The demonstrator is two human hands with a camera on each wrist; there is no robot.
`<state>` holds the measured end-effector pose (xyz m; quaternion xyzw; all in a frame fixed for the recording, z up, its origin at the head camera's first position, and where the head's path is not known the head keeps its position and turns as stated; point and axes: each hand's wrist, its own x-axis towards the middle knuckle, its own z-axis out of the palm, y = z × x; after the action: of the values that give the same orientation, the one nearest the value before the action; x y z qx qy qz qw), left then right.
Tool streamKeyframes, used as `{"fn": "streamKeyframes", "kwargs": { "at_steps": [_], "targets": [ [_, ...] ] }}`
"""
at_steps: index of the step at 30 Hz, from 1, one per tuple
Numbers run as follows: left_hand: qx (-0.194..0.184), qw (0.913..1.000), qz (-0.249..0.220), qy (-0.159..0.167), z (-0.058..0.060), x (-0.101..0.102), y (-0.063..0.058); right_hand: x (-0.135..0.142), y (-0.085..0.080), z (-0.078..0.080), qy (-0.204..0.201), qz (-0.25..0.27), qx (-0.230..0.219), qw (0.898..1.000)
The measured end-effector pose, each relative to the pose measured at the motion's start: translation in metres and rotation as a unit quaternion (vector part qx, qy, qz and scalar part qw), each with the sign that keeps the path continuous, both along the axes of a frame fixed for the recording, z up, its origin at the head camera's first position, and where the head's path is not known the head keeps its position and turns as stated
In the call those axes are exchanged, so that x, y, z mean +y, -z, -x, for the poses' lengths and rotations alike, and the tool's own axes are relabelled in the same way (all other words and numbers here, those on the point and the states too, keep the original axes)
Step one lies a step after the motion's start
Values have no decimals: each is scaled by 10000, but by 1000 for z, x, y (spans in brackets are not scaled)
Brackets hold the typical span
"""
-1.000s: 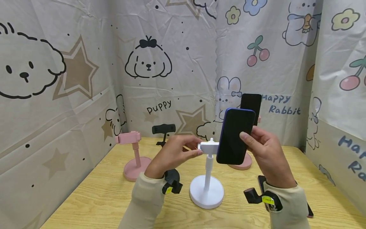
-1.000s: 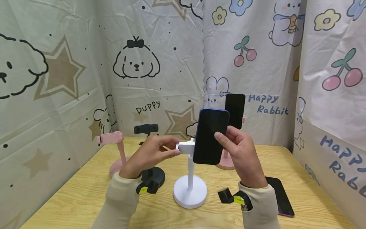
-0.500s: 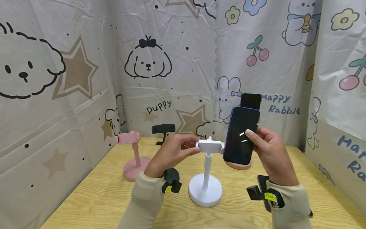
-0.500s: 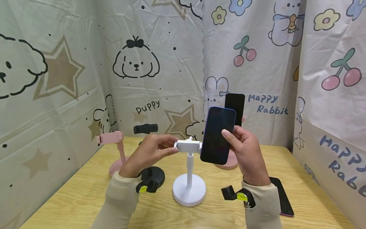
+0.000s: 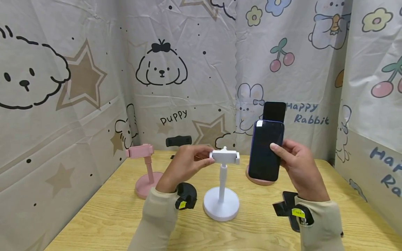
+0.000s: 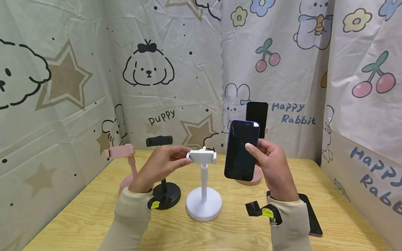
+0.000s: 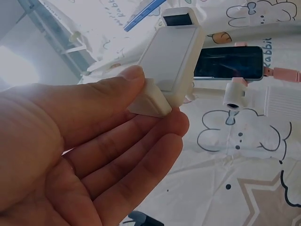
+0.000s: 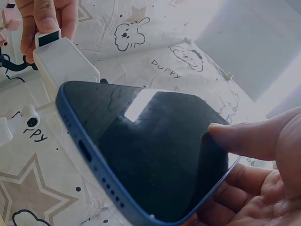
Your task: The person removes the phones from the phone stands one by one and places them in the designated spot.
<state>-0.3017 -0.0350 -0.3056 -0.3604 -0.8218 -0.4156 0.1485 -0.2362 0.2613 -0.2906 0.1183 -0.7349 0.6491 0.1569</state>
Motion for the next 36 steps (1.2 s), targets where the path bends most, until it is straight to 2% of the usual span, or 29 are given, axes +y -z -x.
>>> {"fn": "streamKeyframes", "kwargs": {
  "at_steps": [6,19,26,32,36],
  "targets": [
    [4,9998,-4,-206,2,-5,-1,1,1,4,-25,-258,-293,9992],
    [53,9987,-53,-503,6,-11,0,7,13,22,377,-721,-736,9940],
    [79,9986,-93,-508,8,-13,2,12,29,32,508,-779,-1053,9901],
    [85,9986,-124,-504,10,-15,2,19,49,39,668,-1257,-1418,9796],
    [69,9986,-95,-512,10,-16,1,27,63,40,550,-1439,-1635,9745]
  ]
}}
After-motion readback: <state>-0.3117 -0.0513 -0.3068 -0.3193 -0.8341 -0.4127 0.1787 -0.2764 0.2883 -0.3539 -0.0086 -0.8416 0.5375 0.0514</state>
